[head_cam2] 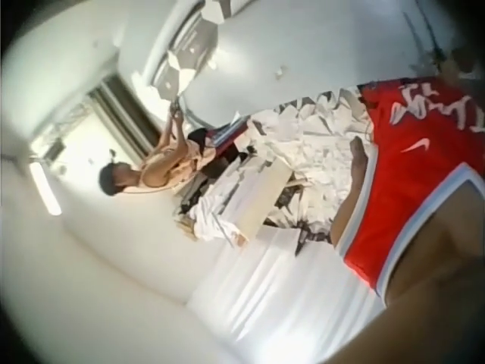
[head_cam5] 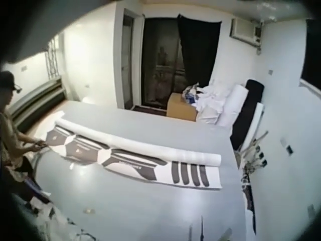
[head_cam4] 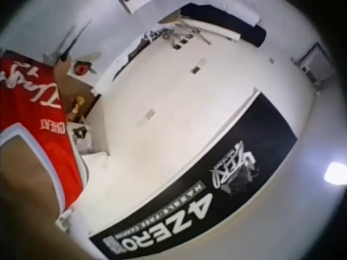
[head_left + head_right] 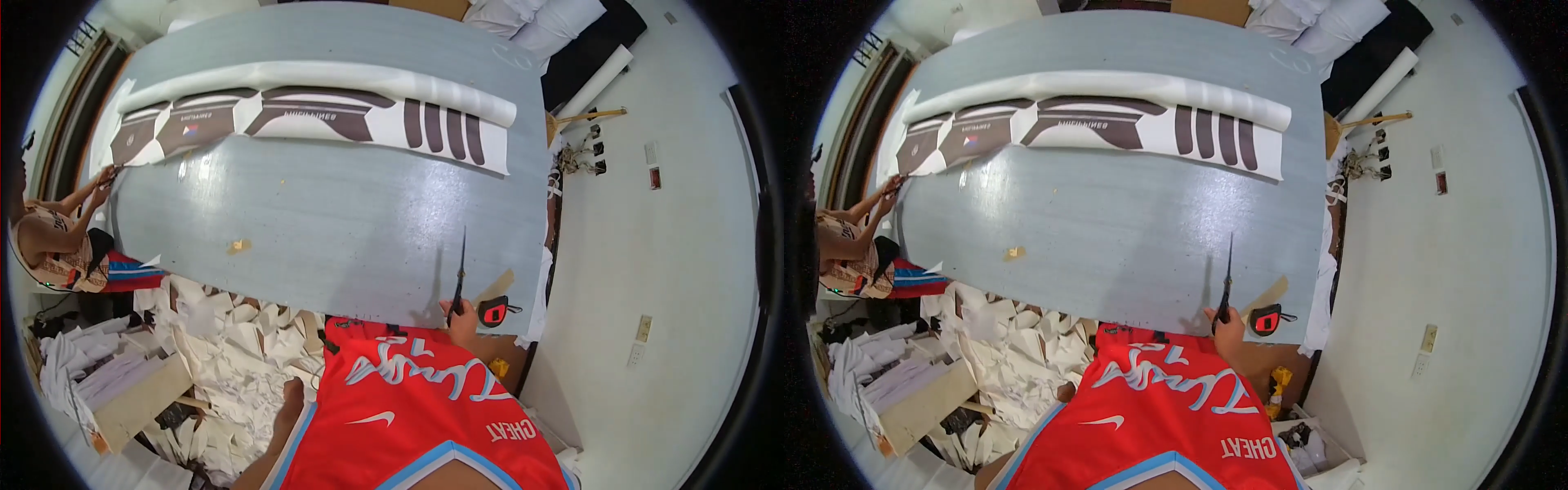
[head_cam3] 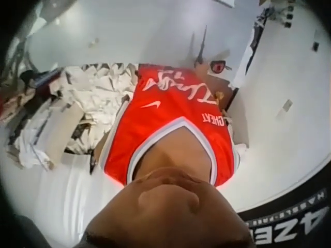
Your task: Cutting out printed patterns from a large vinyl sheet using scissors.
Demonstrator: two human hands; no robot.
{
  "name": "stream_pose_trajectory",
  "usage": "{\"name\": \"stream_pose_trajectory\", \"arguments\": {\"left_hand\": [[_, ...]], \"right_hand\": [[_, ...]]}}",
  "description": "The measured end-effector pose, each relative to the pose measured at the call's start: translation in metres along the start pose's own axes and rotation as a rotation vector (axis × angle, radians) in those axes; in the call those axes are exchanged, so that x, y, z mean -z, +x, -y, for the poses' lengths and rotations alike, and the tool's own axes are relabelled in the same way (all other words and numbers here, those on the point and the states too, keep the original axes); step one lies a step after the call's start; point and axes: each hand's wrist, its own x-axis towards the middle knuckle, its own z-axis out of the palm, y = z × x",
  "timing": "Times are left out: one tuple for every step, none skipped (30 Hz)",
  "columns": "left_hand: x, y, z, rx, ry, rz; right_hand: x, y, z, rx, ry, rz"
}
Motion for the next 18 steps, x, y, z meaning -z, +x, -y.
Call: {"name": "stream_pose_trajectory", "arguments": {"left_hand": [[0.011,-0.03,0.037,0.702,0.447,-0.133],[0.016,-0.032,0.076,1.407,0.908,-0.309],[-0.007,-0.01,0.084,1.308,0.941,-0.533],[-0.003,-0.002,0.098,1.132,0.961,-0.63],[0.002,0.012,0.114,0.943,0.975,-0.706],[-0.045,0.093,0.108,0.864,0.888,-0.691],[-0.042,0.125,0.114,0.689,0.857,-0.682],[-0.045,0.162,0.114,0.598,0.849,-0.589],[-0.05,0.202,0.11,0.507,0.836,-0.489],[-0.06,0.247,0.106,0.42,0.821,-0.406],[-0.067,0.29,0.101,0.329,0.805,-0.324],[-0.07,0.328,0.1,0.32,0.773,-0.272],[-0.072,0.365,0.1,0.311,0.74,-0.221],[-0.073,0.399,0.098,0.291,0.716,-0.188],[-0.072,0.428,0.098,0.275,0.698,-0.163],[-0.064,0.453,0.102,0.238,0.671,-0.143],[-0.056,0.476,0.106,0.2,0.651,-0.136],[-0.053,0.5,0.112,0.202,0.733,-0.107]], "right_hand": [[0.008,0.002,-0.017,-0.012,0.155,-0.06],[0.008,0.004,-0.022,-0.02,0.313,-0.093],[0.011,0.006,-0.015,-0.009,0.317,-0.078],[0.015,0.005,0.014,-0.009,0.129,-0.083],[0.019,0.006,0.035,-0.002,-0.059,-0.103],[0.03,0.022,-0.004,0.008,-0.119,-0.186],[0.027,0.029,0.002,0.016,-0.092,-0.168],[0.028,0.037,0.007,0.016,-0.104,-0.085],[0.027,0.043,0.01,0.014,-0.118,-0.009],[0.024,0.048,0.008,0.011,-0.107,-0.018],[0.017,0.052,0.004,0.035,-0.175,-0.077],[0.008,0.059,0.002,0.066,-0.241,-0.133],[-0.001,0.063,-0.004,0.074,-0.228,-0.14],[-0.009,0.06,-0.015,0.106,-0.268,-0.226],[-0.019,0.052,-0.023,0.142,-0.307,-0.304],[-0.028,0.04,-0.024,0.05,-0.284,-0.241],[-0.032,0.029,-0.023,-0.03,-0.262,-0.166],[-0.035,0.02,-0.014,-0.04,-0.227,-0.206]]}}
